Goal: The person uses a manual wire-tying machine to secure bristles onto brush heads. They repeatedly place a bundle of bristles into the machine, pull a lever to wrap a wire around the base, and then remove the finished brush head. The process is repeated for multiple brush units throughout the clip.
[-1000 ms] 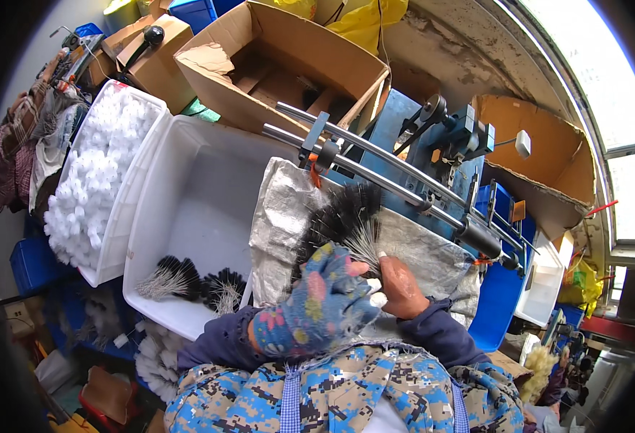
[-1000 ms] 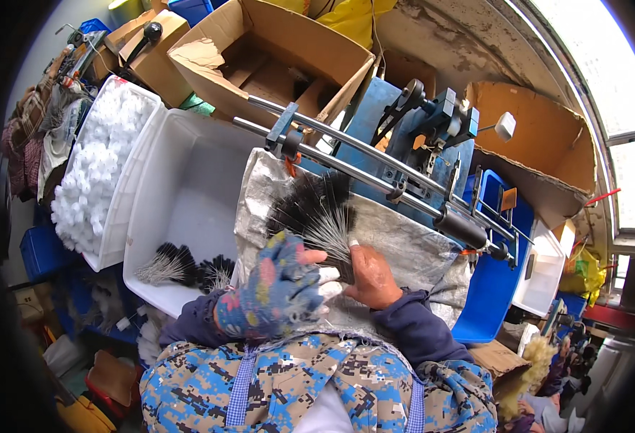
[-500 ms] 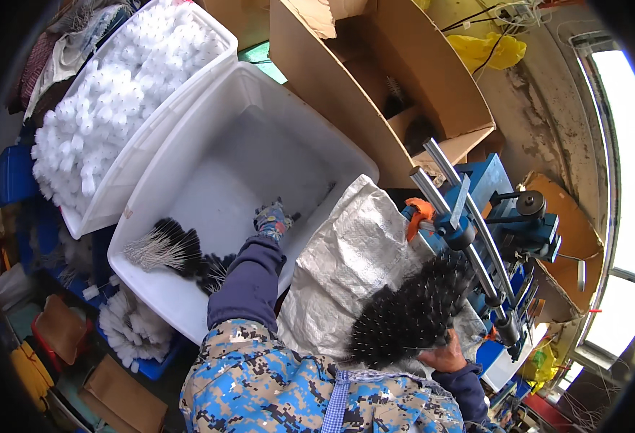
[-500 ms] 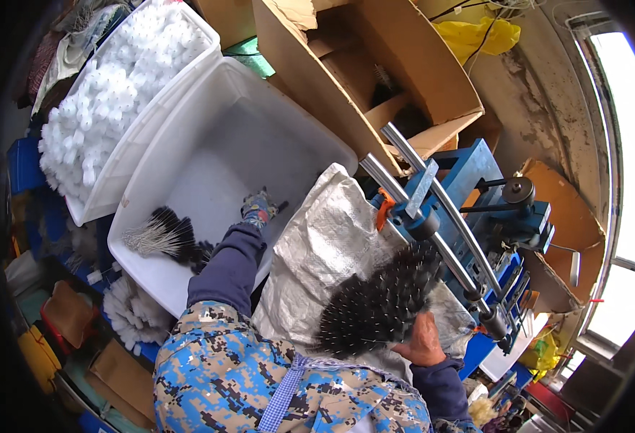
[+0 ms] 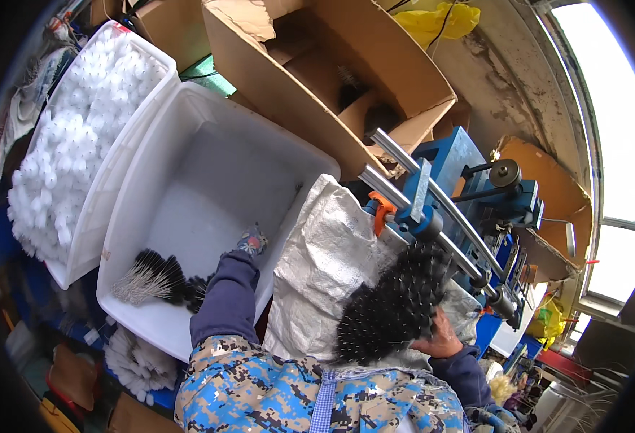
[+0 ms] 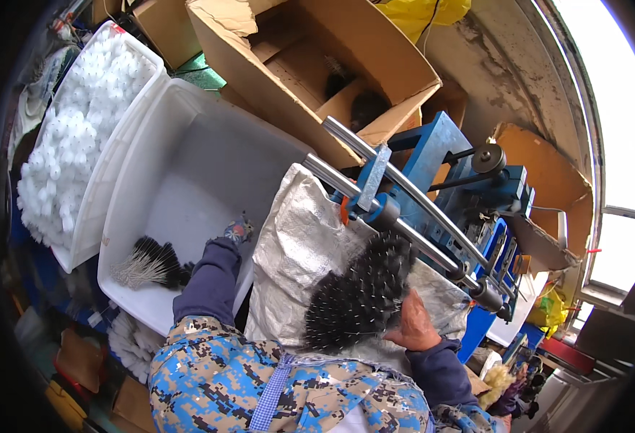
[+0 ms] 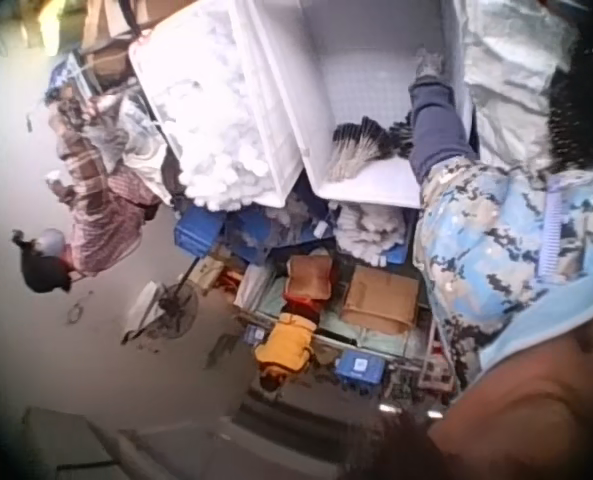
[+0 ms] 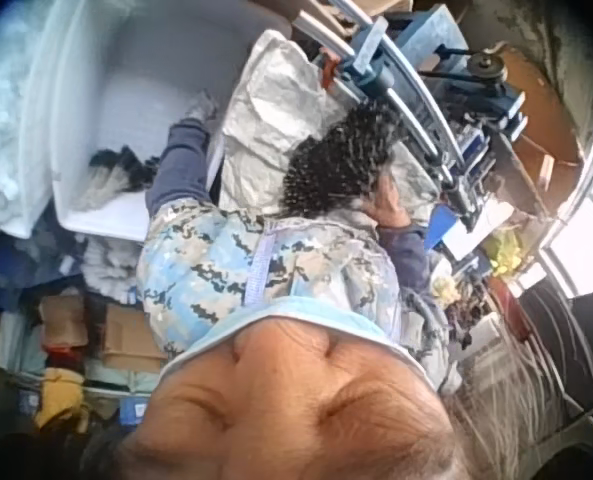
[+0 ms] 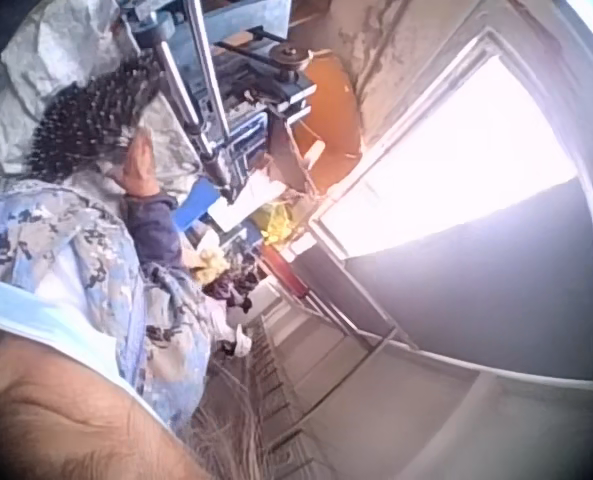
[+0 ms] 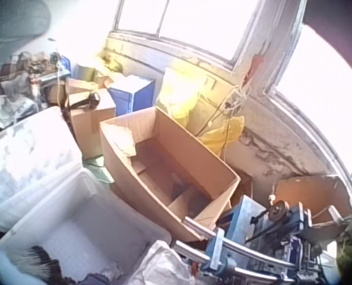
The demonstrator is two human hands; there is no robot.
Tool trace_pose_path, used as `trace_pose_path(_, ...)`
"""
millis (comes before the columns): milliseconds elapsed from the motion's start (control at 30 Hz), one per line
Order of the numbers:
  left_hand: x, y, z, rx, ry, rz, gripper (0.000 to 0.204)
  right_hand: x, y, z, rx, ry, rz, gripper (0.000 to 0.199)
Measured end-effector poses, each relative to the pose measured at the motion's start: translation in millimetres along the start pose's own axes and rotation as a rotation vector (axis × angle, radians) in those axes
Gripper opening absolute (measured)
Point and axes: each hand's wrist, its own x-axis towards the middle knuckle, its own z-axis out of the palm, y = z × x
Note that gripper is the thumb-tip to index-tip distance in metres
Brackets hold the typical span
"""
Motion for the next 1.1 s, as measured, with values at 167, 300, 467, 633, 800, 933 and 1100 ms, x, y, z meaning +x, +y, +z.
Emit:
trace_pose_path(167,-105,9,-78,-0.618,-0.023,-0.042,0.009,-12,-5,4,-0.154,0.241,-0.025,0.105)
trace_pose_path(300,-200,43,-133,-0.738,0.284,0.124,0.019,-21,4,6,-0.182,0.295,-0.076,0.107)
trace_pose_path(467,-282,141,-165,-0.709,0.561,0.756,0.023,-14,17,22,-0.110,0.366,-0.235,0.103)
trace_pose_path(633,-386,304,-114,-0.302,0.409,0.997,0.020,-20,25,29,-0.121,0.383,-0.285,0.090)
trace_pose_path(800,-412,388,-68,0.818,0.523,1.542,0.015,-39,38,12,-0.127,0.471,-0.266,0.080)
trace_pose_path(933,-423,397,-42,0.890,0.188,1.334,0.029,-101,36,-33,-0.013,0.828,-0.525,0.062)
trace_pose_path(1100,-409,408,15,0.853,-0.159,1.430,0.036,-120,13,-47,-0.073,0.951,-0.466,0.049)
